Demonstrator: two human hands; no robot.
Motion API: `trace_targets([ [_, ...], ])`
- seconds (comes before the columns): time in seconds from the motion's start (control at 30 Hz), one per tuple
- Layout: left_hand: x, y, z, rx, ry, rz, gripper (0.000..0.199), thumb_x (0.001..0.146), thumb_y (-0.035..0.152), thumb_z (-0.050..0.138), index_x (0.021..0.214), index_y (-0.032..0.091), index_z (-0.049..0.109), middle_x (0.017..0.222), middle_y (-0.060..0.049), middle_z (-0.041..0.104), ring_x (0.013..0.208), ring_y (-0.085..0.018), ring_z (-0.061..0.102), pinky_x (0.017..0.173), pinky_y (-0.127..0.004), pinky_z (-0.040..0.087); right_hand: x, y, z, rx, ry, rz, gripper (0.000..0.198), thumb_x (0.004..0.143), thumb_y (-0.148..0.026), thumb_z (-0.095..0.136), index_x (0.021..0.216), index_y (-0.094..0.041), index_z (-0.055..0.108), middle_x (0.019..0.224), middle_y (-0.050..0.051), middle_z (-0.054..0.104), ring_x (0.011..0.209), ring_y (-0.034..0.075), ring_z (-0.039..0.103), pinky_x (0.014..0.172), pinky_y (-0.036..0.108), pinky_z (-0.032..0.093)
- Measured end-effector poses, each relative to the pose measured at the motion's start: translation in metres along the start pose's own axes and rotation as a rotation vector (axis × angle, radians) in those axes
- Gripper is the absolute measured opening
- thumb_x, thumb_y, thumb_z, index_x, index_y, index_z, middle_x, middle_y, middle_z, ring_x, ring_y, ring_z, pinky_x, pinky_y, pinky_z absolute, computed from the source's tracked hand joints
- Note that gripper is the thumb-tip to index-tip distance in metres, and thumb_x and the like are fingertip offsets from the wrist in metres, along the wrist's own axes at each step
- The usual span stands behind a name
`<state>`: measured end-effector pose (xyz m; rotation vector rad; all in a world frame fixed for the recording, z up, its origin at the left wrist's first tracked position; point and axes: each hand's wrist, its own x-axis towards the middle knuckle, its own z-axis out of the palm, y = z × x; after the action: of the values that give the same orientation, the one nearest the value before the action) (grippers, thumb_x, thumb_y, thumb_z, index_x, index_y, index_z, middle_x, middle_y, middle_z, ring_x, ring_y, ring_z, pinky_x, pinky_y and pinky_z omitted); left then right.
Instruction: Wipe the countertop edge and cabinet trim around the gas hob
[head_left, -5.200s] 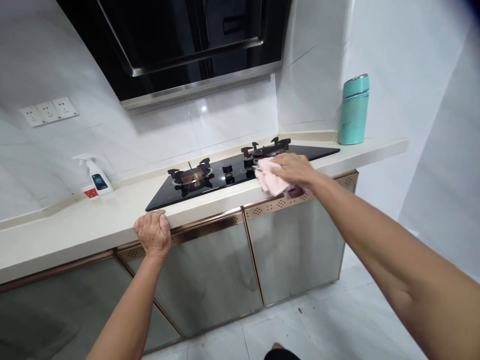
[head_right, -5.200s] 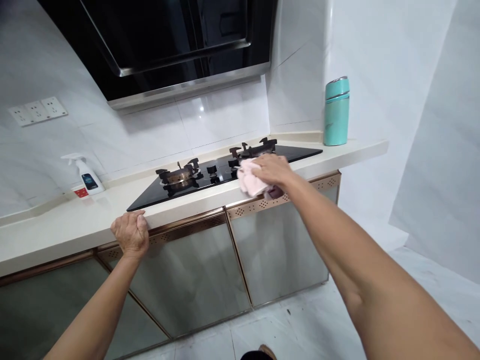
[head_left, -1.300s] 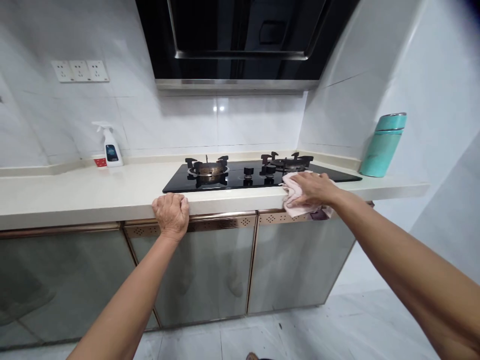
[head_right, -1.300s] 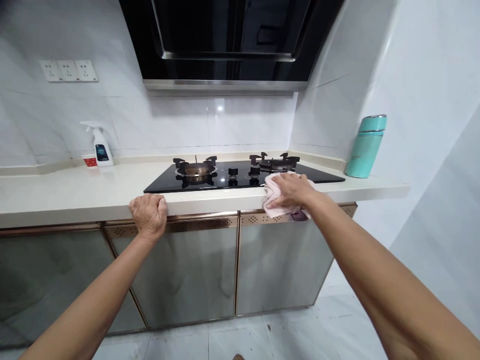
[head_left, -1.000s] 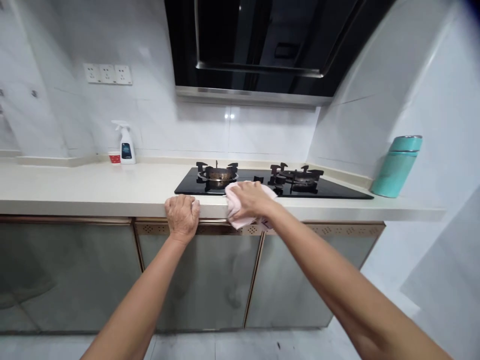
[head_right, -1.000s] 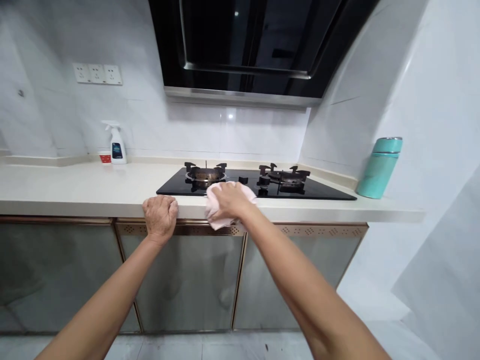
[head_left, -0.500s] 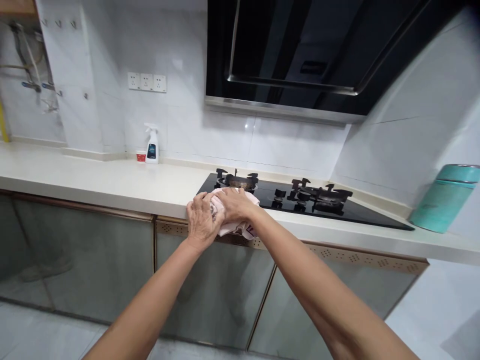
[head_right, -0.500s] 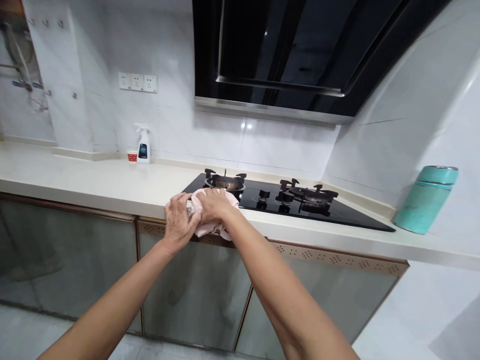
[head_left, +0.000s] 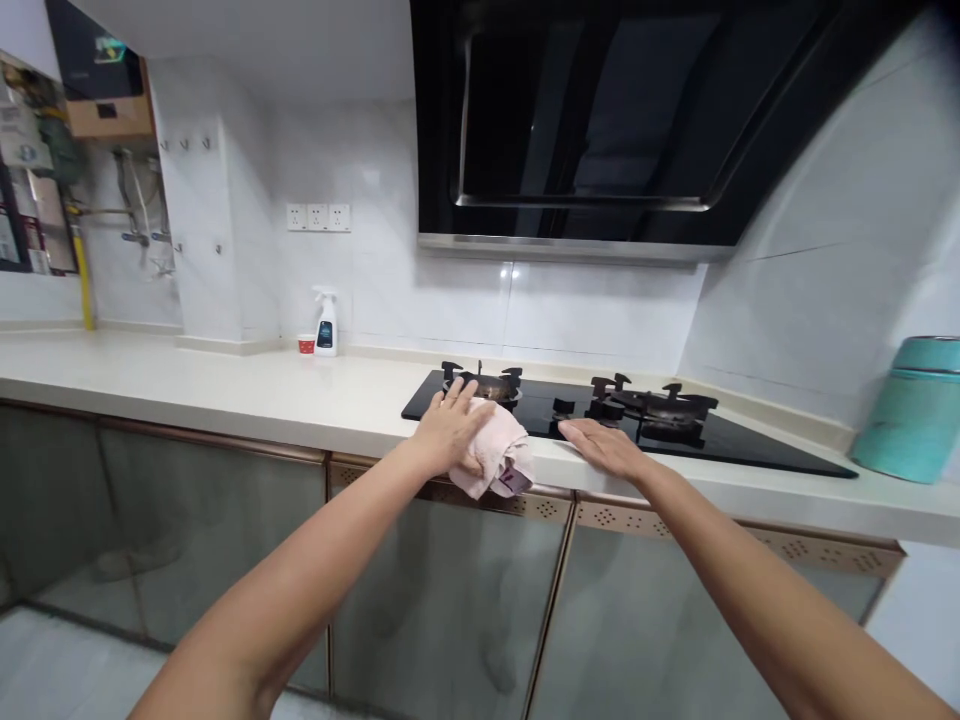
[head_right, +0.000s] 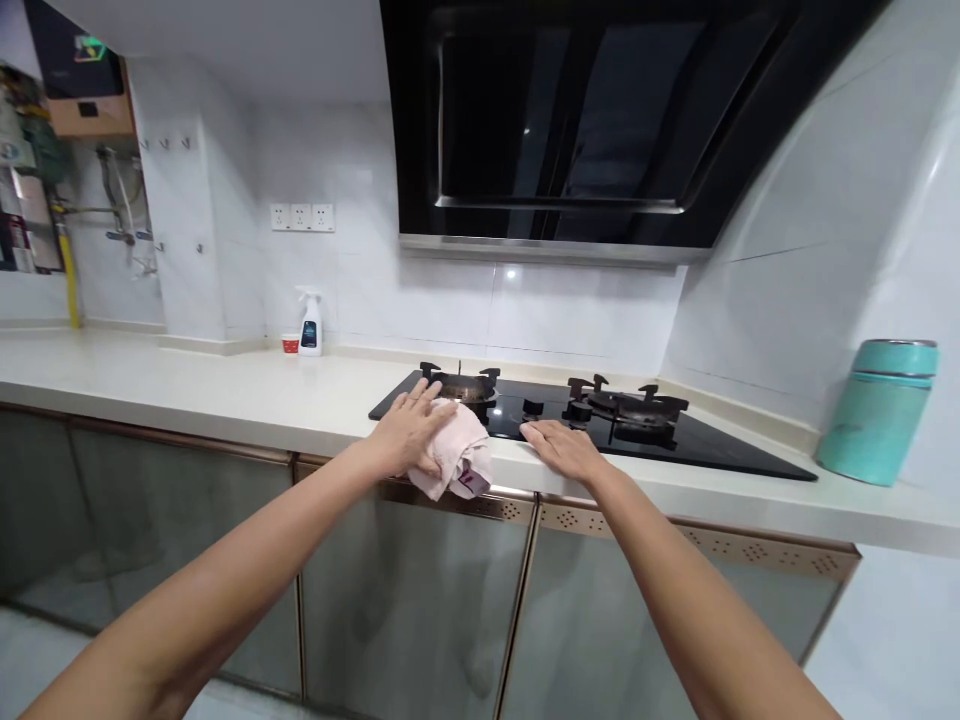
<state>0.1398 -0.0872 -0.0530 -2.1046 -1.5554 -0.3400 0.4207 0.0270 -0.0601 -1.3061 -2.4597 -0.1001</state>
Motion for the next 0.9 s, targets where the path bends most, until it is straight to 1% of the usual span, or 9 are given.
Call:
trace_targets([
  [0.07,0.011,0.012,0.000,-0.009,-0.073,-0.012,0.115,0.057,0.068,0.087,0.152,0.024,0.039,0.160,-0.019,0.037,0.144,-0.043,0.037,0.115,-0.056,0.035,0.002,0.006,0.007,0.012,-0.012,-0.023,0.071,0.098,-0.062,0.014,0.140,-0.027,0.061,0.152,0.004,0.055,0.145,0.026,0.045,0.119,0.048,0.037],
  [0.1,0.014,0.018,0.001,-0.009,-0.078,-0.018,0.115,0.056,0.072,0.086,0.150,0.024,0.040,0.154,-0.019,0.044,0.138,-0.041,0.043,0.111,-0.054,0.038,0.004,0.007,0.009,0.019,-0.012,-0.031,0.072,0.098,-0.063,0.014,0.141,-0.028,0.061,0.152,0.003,0.056,0.145,0.025,0.045,0.118,0.047,0.038],
  [0.17,0.018,0.030,0.007,0.008,-0.025,-0.022,0.110,0.058,0.076,0.082,0.146,0.023,0.043,0.144,-0.018,0.051,0.127,-0.038,0.051,0.106,-0.050,0.041,0.008,0.008,0.012,0.030,-0.011,-0.018,0.073,0.097,-0.064,0.013,0.140,-0.029,0.061,0.151,0.003,0.057,0.145,0.025,0.046,0.119,0.048,0.037],
  [0.33,0.014,0.049,0.025,0.057,0.135,-0.037,0.100,0.062,0.074,0.081,0.141,0.023,0.047,0.134,-0.017,0.056,0.117,-0.036,0.053,0.097,-0.048,0.041,0.013,0.017,0.018,0.040,-0.026,0.017,0.076,0.095,-0.065,0.016,0.142,-0.025,0.059,0.153,0.004,0.055,0.147,0.026,0.044,0.123,0.049,0.032],
  [0.47,0.001,0.038,0.031,0.072,0.179,0.026,0.097,0.065,0.067,0.083,0.144,0.026,0.043,0.138,-0.017,0.055,0.118,-0.035,0.054,0.096,-0.046,0.040,0.012,0.021,0.020,0.044,-0.024,-0.001,0.074,0.093,-0.065,0.021,0.142,-0.026,0.060,0.154,0.004,0.053,0.147,0.026,0.044,0.123,0.047,0.033],
  [0.57,-0.019,0.012,0.028,0.060,0.154,0.040,0.094,0.069,0.059,0.085,0.146,0.028,0.041,0.144,-0.016,0.052,0.123,-0.034,0.052,0.100,-0.046,0.039,0.010,0.020,0.017,0.047,-0.048,0.003,0.073,0.094,-0.065,0.021,0.145,-0.026,0.058,0.157,0.005,0.051,0.147,0.027,0.043,0.123,0.045,0.033],
  [0.63,-0.038,-0.015,0.025,0.048,0.135,0.006,0.095,0.068,0.058,0.086,0.146,0.029,0.040,0.149,-0.015,0.050,0.130,-0.034,0.049,0.104,-0.045,0.038,0.009,0.019,0.016,0.046,-0.065,0.003,0.074,0.094,-0.064,0.021,0.146,-0.025,0.057,0.158,0.005,0.049,0.148,0.027,0.042,0.123,0.043,0.033],
  [0.73,-0.072,-0.068,0.017,0.064,0.110,-0.088,0.099,0.066,0.056,0.088,0.147,0.028,0.038,0.153,-0.014,0.047,0.134,-0.034,0.048,0.108,-0.045,0.037,0.008,0.019,0.015,0.042,-0.056,0.005,0.072,0.094,-0.065,0.023,0.145,-0.029,0.058,0.158,0.004,0.049,0.149,0.029,0.041,0.121,0.043,0.035],
  [0.9,-0.131,-0.165,-0.004,0.121,0.038,-0.282,0.096,0.061,0.048,0.092,0.142,0.025,0.046,0.143,-0.018,0.055,0.129,-0.036,0.053,0.105,-0.047,0.040,0.011,0.022,0.021,0.070,-0.028,0.016,0.071,0.093,-0.068,0.027,0.145,-0.031,0.059,0.158,0.004,0.049,0.148,0.031,0.041,0.120,0.050,0.035],
])
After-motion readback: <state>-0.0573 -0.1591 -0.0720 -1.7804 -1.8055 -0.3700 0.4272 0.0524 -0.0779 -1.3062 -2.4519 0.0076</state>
